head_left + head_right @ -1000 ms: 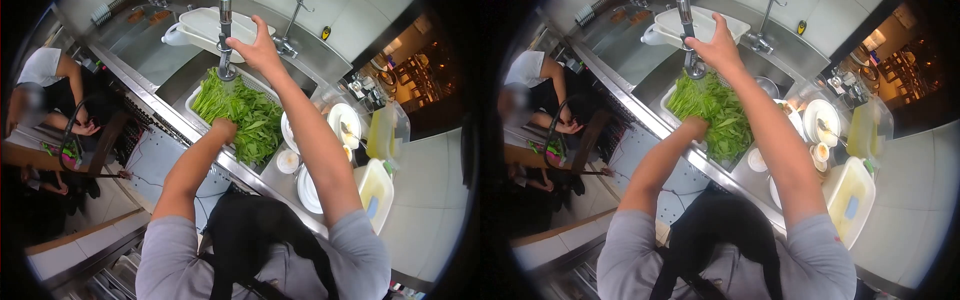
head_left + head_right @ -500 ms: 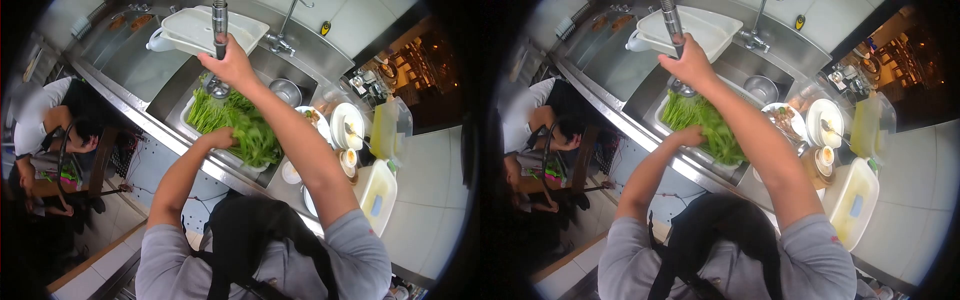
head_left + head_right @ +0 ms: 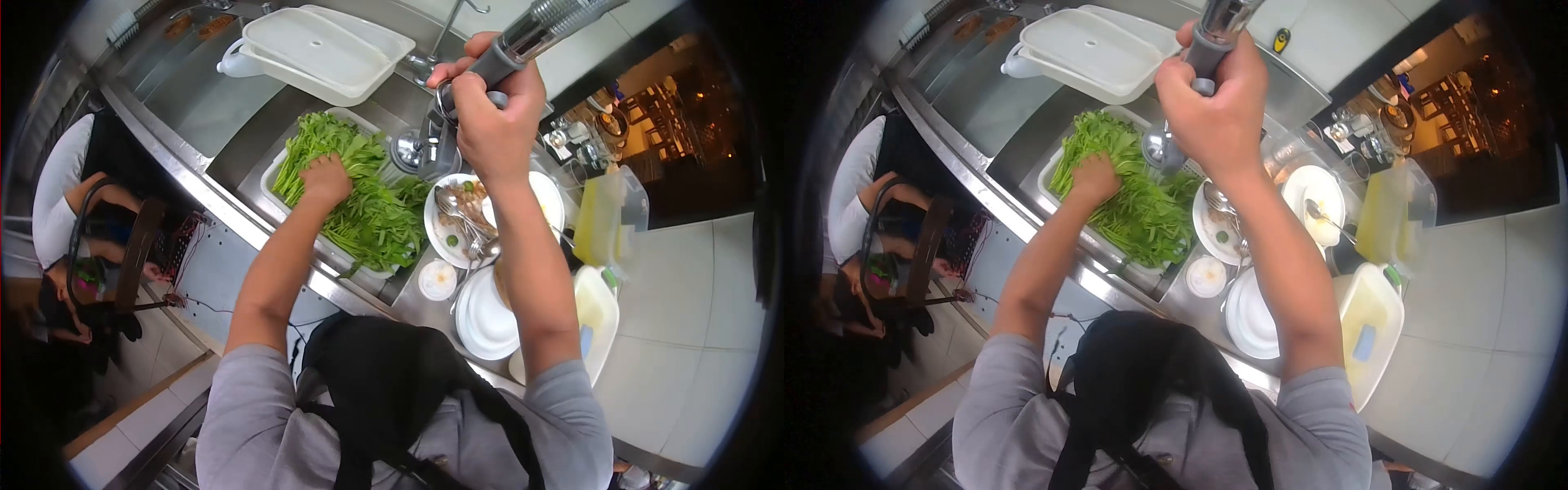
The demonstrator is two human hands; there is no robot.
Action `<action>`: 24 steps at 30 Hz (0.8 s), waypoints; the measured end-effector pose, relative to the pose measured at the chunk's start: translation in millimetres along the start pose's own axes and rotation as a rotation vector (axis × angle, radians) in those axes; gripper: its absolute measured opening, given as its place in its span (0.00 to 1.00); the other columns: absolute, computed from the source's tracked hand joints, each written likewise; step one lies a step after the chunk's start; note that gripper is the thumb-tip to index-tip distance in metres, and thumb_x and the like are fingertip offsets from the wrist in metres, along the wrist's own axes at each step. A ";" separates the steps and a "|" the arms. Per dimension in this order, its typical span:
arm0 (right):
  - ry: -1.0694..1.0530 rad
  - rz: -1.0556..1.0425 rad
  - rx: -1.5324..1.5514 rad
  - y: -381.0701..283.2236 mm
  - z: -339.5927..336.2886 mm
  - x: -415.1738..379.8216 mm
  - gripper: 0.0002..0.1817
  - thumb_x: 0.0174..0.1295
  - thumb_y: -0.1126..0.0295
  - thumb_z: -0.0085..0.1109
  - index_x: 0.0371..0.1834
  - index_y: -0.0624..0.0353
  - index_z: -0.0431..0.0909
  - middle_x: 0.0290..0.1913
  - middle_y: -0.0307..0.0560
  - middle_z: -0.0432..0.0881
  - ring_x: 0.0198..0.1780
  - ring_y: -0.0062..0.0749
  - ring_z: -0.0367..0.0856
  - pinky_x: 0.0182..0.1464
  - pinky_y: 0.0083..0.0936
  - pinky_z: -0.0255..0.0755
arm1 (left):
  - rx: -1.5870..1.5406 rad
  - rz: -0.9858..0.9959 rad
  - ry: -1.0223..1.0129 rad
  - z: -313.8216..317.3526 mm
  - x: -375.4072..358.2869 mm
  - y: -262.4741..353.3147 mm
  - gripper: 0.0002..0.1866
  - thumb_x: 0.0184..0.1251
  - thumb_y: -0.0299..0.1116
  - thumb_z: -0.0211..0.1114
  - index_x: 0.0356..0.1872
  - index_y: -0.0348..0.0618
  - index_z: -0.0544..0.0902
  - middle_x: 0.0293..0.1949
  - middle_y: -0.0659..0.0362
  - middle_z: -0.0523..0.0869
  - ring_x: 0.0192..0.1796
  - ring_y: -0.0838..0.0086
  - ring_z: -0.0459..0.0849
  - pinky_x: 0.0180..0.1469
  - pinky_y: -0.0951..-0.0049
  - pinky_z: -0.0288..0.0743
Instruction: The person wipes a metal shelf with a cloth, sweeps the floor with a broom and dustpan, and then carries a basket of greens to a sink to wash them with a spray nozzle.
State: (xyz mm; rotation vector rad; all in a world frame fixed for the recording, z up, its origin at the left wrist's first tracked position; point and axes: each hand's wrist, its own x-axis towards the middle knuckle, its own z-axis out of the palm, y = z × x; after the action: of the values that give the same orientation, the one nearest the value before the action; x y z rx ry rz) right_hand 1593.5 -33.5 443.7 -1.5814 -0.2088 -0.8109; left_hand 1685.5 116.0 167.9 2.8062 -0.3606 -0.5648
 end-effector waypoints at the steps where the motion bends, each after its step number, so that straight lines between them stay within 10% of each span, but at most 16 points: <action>1: -0.050 0.034 -0.045 -12.1 -6.8 -2.4 0.12 0.56 0.81 0.48 0.44 0.68 0.71 0.31 0.47 0.78 0.34 0.32 0.83 0.40 0.29 0.75 | 0.121 0.051 0.091 -17.4 -14.9 6.2 0.30 0.63 0.43 0.63 0.62 0.39 0.67 0.60 0.45 0.73 0.63 0.47 0.72 0.61 0.47 0.69; 4: -0.097 0.041 -0.078 -14.5 -22.3 -12.4 0.12 0.56 0.81 0.48 0.44 0.68 0.71 0.30 0.47 0.78 0.34 0.33 0.83 0.40 0.29 0.75 | 0.266 0.211 0.307 -7.9 -34.4 11.3 0.33 0.61 0.43 0.65 0.64 0.38 0.66 0.60 0.47 0.74 0.64 0.50 0.71 0.62 0.49 0.67; 6: -0.089 0.028 -0.066 -8.0 -27.0 -14.9 0.12 0.56 0.81 0.48 0.44 0.68 0.71 0.29 0.47 0.79 0.34 0.31 0.83 0.39 0.27 0.75 | 0.095 0.652 0.556 -0.4 -46.7 27.7 0.29 0.60 0.41 0.66 0.59 0.37 0.70 0.57 0.46 0.76 0.62 0.51 0.72 0.59 0.52 0.70; 8: -0.112 0.068 -0.146 -5.7 -32.7 -16.3 0.12 0.56 0.80 0.49 0.44 0.68 0.71 0.29 0.46 0.79 0.33 0.29 0.83 0.38 0.24 0.74 | -0.258 0.697 0.350 37.2 -57.4 53.1 0.22 0.61 0.38 0.65 0.51 0.34 0.74 0.48 0.44 0.80 0.51 0.48 0.78 0.55 0.53 0.74; 11: -0.076 0.106 -0.193 -8.3 -36.4 -16.1 0.11 0.54 0.78 0.53 0.42 0.65 0.73 0.29 0.39 0.76 0.30 0.20 0.75 0.33 0.19 0.68 | -0.510 0.461 -0.062 77.0 -61.4 91.4 0.14 0.63 0.33 0.62 0.45 0.33 0.75 0.42 0.45 0.83 0.40 0.53 0.83 0.43 0.57 0.80; 13: -0.045 0.081 -0.224 -9.1 -39.8 -13.9 0.12 0.52 0.75 0.57 0.41 0.62 0.74 0.28 0.34 0.74 0.27 0.13 0.67 0.29 0.18 0.64 | -1.306 0.097 -0.665 105.9 -44.2 108.9 0.13 0.66 0.27 0.58 0.48 0.32 0.76 0.41 0.48 0.84 0.36 0.59 0.85 0.35 0.63 0.81; 24: -0.033 0.184 -0.276 -17.1 -62.9 -16.5 0.15 0.52 0.77 0.55 0.45 0.61 0.73 0.29 0.36 0.75 0.27 0.15 0.69 0.31 0.18 0.67 | -1.144 0.200 -0.552 86.3 -20.6 143.4 0.18 0.65 0.24 0.54 0.55 0.30 0.74 0.48 0.47 0.84 0.44 0.60 0.87 0.38 0.64 0.85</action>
State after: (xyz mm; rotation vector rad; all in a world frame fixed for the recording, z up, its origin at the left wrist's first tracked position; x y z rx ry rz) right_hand 1548.2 -83.2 445.4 -1.8436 0.0278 -0.6913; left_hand 1604.9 -29.5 140.2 1.4870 -0.2739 -1.0606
